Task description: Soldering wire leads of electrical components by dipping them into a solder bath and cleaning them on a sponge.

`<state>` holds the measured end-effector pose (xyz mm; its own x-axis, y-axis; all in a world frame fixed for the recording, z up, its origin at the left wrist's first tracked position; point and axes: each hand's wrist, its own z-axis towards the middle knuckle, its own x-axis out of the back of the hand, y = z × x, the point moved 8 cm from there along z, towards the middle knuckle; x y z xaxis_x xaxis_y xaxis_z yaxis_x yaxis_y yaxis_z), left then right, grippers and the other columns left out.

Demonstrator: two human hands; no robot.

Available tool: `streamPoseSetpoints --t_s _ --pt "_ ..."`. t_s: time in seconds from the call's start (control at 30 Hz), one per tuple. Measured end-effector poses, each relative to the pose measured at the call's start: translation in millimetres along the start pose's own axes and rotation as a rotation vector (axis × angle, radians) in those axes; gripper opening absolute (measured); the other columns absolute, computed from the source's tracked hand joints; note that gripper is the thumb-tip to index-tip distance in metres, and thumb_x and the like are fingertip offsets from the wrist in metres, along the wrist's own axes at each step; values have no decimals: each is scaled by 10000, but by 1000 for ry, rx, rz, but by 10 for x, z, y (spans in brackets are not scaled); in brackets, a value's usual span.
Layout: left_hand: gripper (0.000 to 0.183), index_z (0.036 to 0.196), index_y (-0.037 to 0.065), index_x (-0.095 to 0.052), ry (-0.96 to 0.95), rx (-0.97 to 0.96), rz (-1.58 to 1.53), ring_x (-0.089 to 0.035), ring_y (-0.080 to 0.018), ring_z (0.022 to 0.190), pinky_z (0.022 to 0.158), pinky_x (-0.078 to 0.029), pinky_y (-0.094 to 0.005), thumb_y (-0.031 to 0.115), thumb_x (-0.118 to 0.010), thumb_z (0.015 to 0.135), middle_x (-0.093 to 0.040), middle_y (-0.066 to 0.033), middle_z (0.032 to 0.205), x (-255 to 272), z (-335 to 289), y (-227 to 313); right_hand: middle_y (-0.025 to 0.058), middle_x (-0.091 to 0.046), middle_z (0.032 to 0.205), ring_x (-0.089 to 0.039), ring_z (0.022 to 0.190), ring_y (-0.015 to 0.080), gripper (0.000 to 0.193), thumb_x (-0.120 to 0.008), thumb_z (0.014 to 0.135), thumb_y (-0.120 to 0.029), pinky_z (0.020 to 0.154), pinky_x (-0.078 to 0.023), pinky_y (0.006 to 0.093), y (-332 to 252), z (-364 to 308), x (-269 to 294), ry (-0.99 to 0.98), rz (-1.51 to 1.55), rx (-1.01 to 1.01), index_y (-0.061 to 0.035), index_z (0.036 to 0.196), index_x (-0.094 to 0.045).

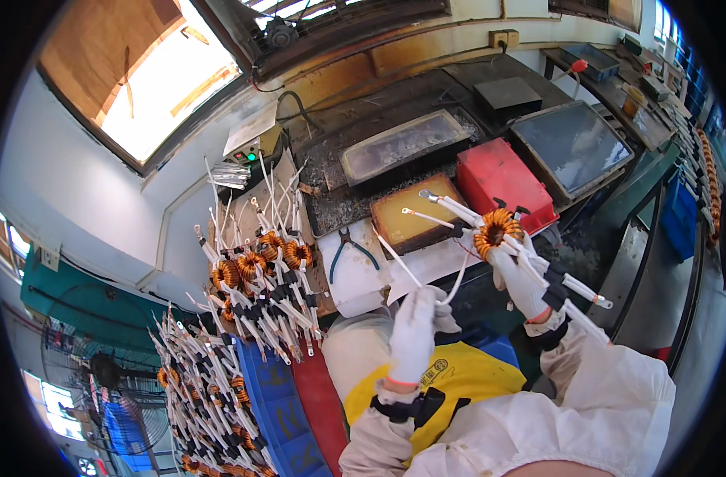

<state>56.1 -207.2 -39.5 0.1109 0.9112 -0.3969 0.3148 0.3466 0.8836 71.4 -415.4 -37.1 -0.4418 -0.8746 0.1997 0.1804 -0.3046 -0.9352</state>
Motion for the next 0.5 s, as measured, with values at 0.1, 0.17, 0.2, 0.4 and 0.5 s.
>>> streamPoseSetpoints --t_s 0.1,0.17,0.2,0.4,0.5 --pt "238 926 38 -496 -35 99 -205 -469 -103 581 539 -458 -274 266 -443 970 -457 -23 692 -51 130 -41 -8 -553 624 -507 503 39 373 -622 830 -263 469 -400 194 -235 48 43 -33 -142 -184 -15 1087 -516" --pt "234 912 42 -492 -54 148 -283 -462 -104 584 538 -449 -271 265 -446 969 -451 -17 689 -51 204 -94 -20 -570 617 -495 473 32 402 -623 824 -291 440 -383 185 -134 41 -27 -38 -151 -236 -33 1120 -534" --pt "229 897 53 -489 -40 155 -303 -454 -106 589 539 -435 -265 268 -451 968 -445 -13 691 -13 267 -144 -20 -570 617 -495 473 32 402 -623 824 -291 440 -383 185 -143 54 -56 -40 -149 -238 -33 1120 -534" --pt "222 877 76 -486 -39 209 -437 -438 -108 604 545 -413 -247 283 -478 959 -433 -4 702 77 439 -264 -38 -499 561 -441 423 33 415 -627 813 -343 383 -324 192 -100 140 -76 -33 -77 -318 -64 1093 -503" --pt "221 905 68 -499 -43 244 -519 -442 -108 603 543 -412 -241 283 -482 957 -433 -2 702 90 458 -307 -48 -470 554 -425 424 29 384 -628 817 -323 385 -321 194 -86 196 -115 -56 -85 -198 -72 1075 -494"
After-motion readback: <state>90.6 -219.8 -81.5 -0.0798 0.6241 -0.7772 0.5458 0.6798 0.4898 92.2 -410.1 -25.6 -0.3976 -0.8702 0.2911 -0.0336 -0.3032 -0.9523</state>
